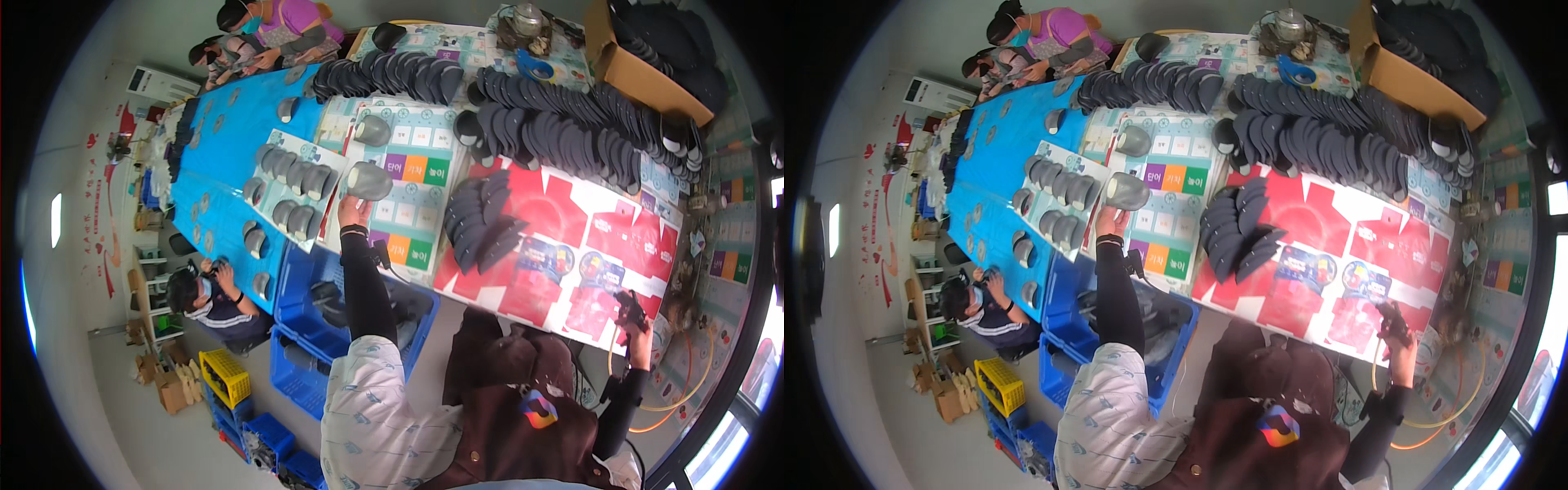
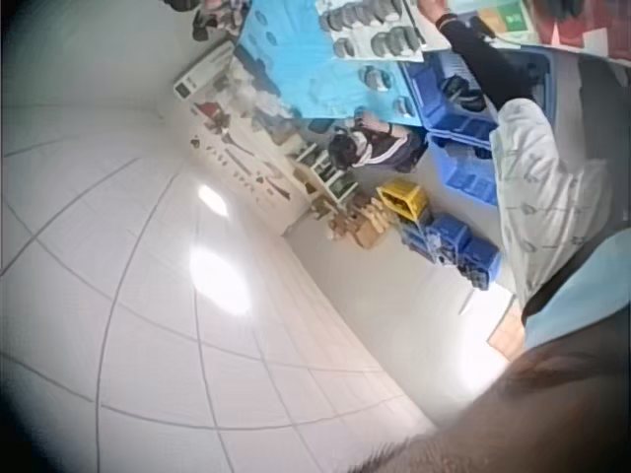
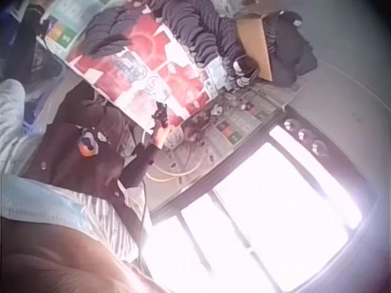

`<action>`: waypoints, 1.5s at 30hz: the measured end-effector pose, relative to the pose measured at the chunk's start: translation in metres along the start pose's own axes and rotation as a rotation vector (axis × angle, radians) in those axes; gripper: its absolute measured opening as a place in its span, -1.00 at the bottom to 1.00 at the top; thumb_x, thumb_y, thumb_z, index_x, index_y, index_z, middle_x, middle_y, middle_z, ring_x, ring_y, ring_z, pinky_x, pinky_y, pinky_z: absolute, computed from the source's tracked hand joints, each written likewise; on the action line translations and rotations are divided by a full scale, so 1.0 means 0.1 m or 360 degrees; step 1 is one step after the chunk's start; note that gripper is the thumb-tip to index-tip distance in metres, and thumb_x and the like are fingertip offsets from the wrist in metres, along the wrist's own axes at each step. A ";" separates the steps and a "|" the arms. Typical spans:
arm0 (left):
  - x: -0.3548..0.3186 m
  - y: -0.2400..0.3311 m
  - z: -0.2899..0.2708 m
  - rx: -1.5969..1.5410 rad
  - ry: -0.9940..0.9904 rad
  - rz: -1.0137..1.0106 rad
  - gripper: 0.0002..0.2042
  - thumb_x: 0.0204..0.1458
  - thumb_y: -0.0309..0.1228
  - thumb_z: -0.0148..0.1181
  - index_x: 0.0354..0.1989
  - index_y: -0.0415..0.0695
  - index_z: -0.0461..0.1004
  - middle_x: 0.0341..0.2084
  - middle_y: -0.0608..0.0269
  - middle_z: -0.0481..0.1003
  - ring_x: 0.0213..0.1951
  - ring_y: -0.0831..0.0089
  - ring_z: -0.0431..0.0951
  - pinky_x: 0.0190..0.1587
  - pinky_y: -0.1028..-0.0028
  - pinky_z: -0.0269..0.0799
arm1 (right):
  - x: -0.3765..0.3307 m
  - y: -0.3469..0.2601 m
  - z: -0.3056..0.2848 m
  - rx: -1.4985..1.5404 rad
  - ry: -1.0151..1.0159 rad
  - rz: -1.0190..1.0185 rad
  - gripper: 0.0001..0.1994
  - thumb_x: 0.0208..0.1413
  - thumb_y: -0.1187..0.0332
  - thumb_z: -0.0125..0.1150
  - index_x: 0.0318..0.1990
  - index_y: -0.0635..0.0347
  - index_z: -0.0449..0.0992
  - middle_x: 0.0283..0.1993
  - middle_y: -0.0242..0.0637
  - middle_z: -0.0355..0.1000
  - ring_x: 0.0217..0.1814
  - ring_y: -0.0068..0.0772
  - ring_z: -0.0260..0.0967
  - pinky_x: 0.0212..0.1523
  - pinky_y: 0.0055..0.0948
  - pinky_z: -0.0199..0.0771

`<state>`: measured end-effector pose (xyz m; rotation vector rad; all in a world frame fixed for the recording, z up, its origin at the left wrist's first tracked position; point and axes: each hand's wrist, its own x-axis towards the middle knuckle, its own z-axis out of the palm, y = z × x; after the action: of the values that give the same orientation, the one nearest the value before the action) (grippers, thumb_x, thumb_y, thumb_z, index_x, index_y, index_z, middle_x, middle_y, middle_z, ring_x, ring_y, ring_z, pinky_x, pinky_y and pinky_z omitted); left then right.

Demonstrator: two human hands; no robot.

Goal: Applying a liquid, possibly adhesive or paint, to shoe heel components using a manual pump-action brush tool and organizing them in trays.

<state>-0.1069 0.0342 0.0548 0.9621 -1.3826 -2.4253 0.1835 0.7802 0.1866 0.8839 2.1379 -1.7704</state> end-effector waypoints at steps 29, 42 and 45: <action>1.39 -0.37 0.27 0.0125 0.0043 -0.0167 -0.44 0.39 -0.02 -0.16 0.41 -0.12 0.09 0.33 0.03 0.20 0.26 -0.01 0.35 0.15 0.01 0.51 | -0.28 -0.79 1.06 -0.0105 0.0108 0.0176 -0.52 -0.03 0.44 0.17 0.13 0.19 0.54 -0.10 -0.45 0.56 -0.12 -0.62 0.53 -0.53 -0.67 0.31; 1.26 0.02 1.04 0.2791 0.0022 0.1312 0.09 -0.18 0.05 0.49 0.49 -0.05 -0.02 0.46 0.07 0.07 0.47 -0.02 0.02 0.31 -0.37 -0.01 | -0.61 -0.62 0.95 -0.0083 0.0304 0.0251 -0.52 -0.13 0.47 0.07 0.05 0.28 0.55 -0.21 -0.33 0.60 -0.31 -0.63 0.50 -0.56 -0.67 0.35; 1.39 0.45 1.66 0.3459 -0.0615 0.1245 0.25 -0.40 -0.08 0.64 0.52 0.18 -0.12 0.49 0.21 -0.01 0.52 -0.03 -0.17 0.36 -0.48 -0.31 | -0.48 -0.57 1.01 -0.0105 0.0268 0.0262 -0.54 -0.11 0.49 0.09 0.04 0.27 0.56 -0.23 -0.36 0.60 -0.34 -0.65 0.49 -0.57 -0.69 0.37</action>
<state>-0.3234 0.0625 0.0893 -0.1990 -3.2494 0.1955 0.1691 0.6642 0.2333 1.1927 2.1388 -1.5874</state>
